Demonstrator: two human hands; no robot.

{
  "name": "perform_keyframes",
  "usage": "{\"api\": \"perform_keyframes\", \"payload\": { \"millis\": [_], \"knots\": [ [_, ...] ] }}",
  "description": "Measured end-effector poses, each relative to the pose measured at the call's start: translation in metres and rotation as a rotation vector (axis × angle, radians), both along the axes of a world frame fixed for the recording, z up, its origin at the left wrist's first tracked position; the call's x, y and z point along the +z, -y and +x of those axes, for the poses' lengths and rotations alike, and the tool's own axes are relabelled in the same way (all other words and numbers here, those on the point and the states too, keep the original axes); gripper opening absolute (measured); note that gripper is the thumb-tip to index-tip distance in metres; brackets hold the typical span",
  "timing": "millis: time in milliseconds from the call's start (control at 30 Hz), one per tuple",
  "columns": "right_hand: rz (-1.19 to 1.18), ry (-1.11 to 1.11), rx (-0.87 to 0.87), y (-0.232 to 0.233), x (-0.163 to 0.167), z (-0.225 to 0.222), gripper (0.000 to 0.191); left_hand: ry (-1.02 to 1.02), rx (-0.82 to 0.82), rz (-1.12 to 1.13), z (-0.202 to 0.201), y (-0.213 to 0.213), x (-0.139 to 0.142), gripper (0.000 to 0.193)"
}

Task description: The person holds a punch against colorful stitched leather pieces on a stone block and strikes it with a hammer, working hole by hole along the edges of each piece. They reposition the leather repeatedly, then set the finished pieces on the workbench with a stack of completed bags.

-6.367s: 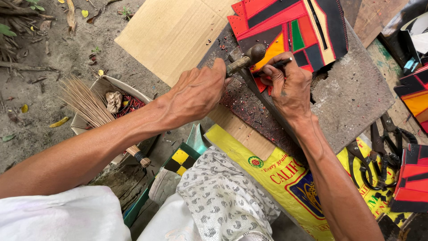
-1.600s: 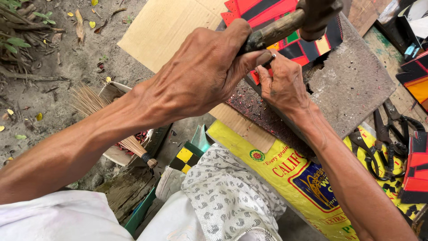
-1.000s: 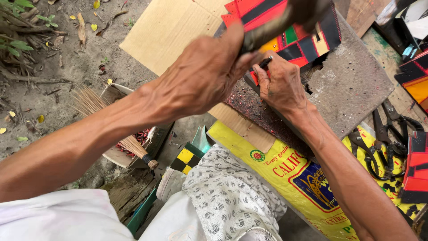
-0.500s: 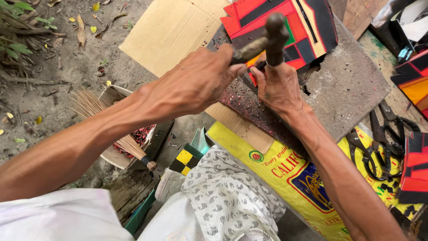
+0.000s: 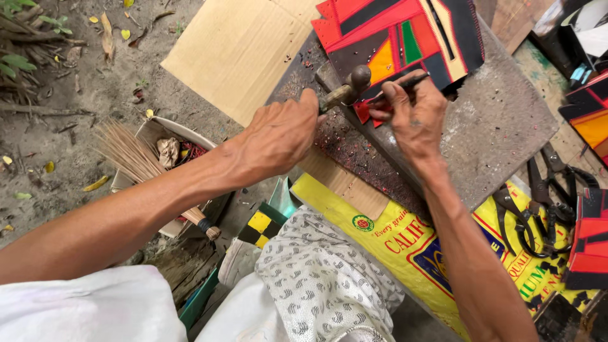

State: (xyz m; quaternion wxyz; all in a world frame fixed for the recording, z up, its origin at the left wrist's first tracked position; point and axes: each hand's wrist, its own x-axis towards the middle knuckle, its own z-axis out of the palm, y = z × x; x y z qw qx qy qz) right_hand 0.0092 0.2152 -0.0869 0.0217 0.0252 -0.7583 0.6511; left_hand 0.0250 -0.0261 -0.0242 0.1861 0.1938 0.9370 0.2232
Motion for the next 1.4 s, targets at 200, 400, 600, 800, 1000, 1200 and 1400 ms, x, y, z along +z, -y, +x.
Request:
{"api": "perform_keyframes", "payload": {
  "millis": [200, 400, 600, 800, 1000, 1200, 1400],
  "knots": [
    [0.319, -0.205, 0.187, -0.007, 0.009, 0.014, 0.012, -0.064, -0.024, 0.03, 0.003, 0.001, 0.002, 0.034],
    [0.357, -0.177, 0.184, -0.005, 0.011, 0.009, 0.01, -0.1, -0.055, 0.035, 0.001, 0.004, 0.001, 0.035],
    [0.368, -0.17, 0.197, -0.004, 0.013, 0.011, 0.01, -0.055, -0.029, 0.015, -0.001, 0.002, 0.003, 0.037],
    [0.42, -0.226, 0.192, -0.003, 0.014, 0.011, 0.009, -0.059, -0.03, 0.02, 0.0, 0.004, 0.0, 0.036],
    [0.471, -0.273, 0.183, 0.003, 0.011, 0.008, 0.008, -0.016, -0.048, 0.035, -0.008, 0.004, 0.012, 0.034],
    [0.488, -0.339, 0.222, 0.005, 0.011, 0.007, 0.012, -0.285, -0.077, 0.268, -0.014, 0.006, 0.051, 0.034],
    [0.436, -0.292, 0.206, 0.005, 0.01, 0.008, 0.01, -0.283, -0.126, 0.274, -0.014, -0.009, 0.076, 0.033]
  ]
}}
